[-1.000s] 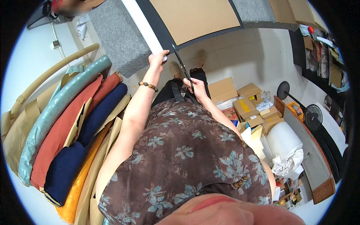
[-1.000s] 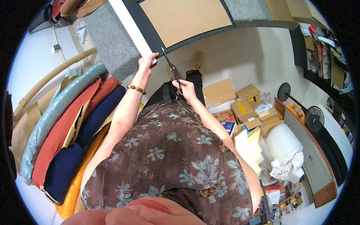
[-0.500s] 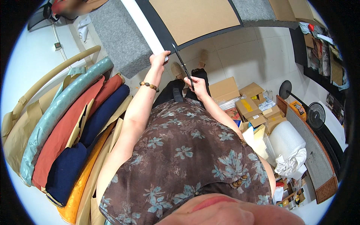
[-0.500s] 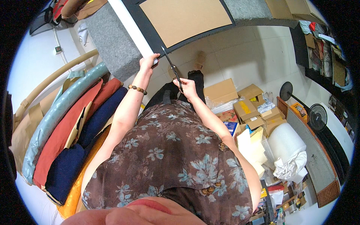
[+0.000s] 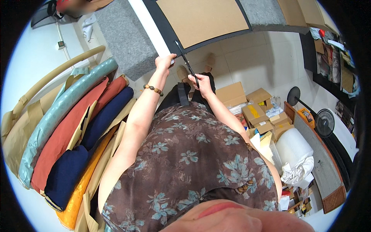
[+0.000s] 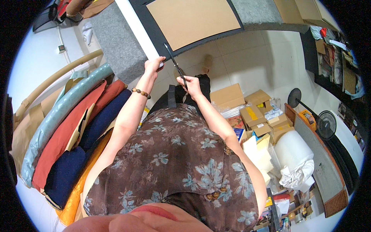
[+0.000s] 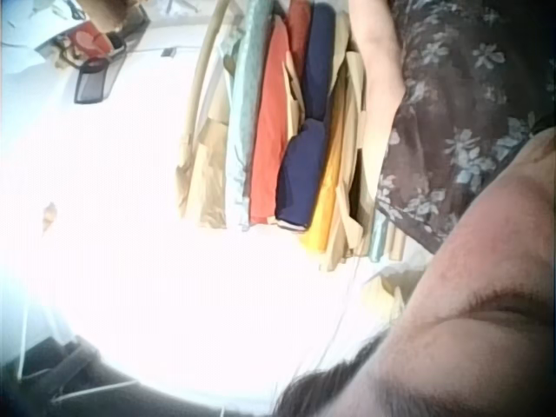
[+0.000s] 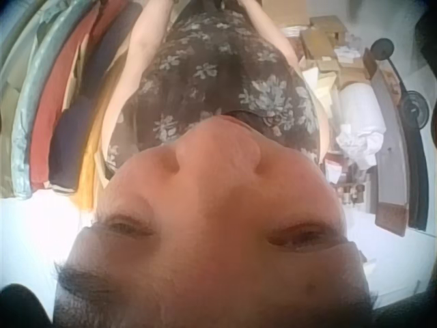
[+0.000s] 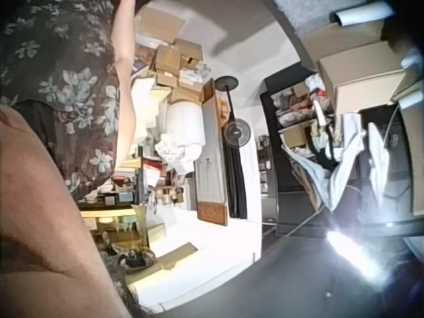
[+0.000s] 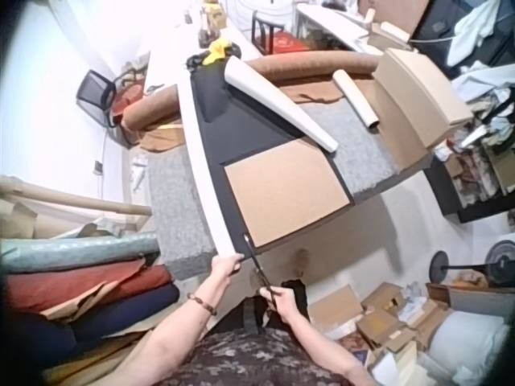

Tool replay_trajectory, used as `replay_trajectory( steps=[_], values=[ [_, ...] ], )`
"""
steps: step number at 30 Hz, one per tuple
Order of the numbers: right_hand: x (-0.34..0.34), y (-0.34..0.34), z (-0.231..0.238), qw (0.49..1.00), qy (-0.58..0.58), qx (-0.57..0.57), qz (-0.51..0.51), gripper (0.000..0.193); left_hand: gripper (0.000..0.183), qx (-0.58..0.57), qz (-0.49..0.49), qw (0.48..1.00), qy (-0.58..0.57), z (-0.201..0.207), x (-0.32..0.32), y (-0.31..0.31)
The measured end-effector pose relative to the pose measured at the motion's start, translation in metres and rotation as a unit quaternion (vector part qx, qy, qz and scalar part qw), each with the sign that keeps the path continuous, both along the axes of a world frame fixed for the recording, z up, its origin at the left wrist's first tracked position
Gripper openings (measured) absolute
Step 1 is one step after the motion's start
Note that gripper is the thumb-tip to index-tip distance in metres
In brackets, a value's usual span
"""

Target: The person uses shears to cut a roll of black fabric to size, repeatedly placing a rectangular cardboard template on the fabric to guide the cuts. The person trims the edges and sets the cut pieces aside on the work surface.

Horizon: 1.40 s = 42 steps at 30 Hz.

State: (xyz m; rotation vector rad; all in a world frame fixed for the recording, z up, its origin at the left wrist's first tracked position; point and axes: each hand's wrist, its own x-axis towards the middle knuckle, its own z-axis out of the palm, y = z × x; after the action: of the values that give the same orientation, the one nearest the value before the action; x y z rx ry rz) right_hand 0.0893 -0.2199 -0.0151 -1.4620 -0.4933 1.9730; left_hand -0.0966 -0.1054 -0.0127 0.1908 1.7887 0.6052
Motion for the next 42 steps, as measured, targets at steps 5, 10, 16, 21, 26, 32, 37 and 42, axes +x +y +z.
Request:
replay_trajectory(
  steps=[5,10,16,21,26,32,37,42],
  values=[
    [-0.01,0.018,0.005,1.0,-0.004,0.009,-0.005,0.018,0.014,-0.003,-0.012,1.0,0.008,0.004,0.002,0.0],
    [-0.024,0.045,0.006,1.0,-0.018,0.009,-0.001,0.018,0.018,0.004,0.006,1.0,-0.013,-0.005,-0.001,-0.004],
    [-0.037,0.077,0.0,0.998,-0.045,0.036,-0.007,0.022,0.016,0.0,0.001,1.0,-0.003,-0.002,0.001,-0.003],
    [-0.048,0.106,0.014,0.998,-0.047,0.039,0.0,0.028,0.014,0.003,0.001,1.0,-0.006,-0.009,-0.003,-0.007],
    [-0.054,0.125,0.011,0.997,-0.057,0.046,0.0,0.033,0.024,0.002,-0.001,1.0,0.003,-0.019,-0.002,-0.007],
    [-0.068,0.153,0.008,0.996,-0.066,0.052,-0.012,0.037,0.027,0.003,-0.003,1.0,0.006,-0.025,-0.001,-0.008],
    [-0.072,0.181,0.017,0.998,-0.048,0.042,-0.021,0.038,0.031,0.0,-0.01,1.0,0.009,-0.019,0.006,-0.009],
    [-0.085,0.201,0.014,0.997,-0.031,0.056,-0.041,0.038,0.034,0.002,-0.015,1.0,0.009,-0.024,0.005,-0.011]
  ],
)
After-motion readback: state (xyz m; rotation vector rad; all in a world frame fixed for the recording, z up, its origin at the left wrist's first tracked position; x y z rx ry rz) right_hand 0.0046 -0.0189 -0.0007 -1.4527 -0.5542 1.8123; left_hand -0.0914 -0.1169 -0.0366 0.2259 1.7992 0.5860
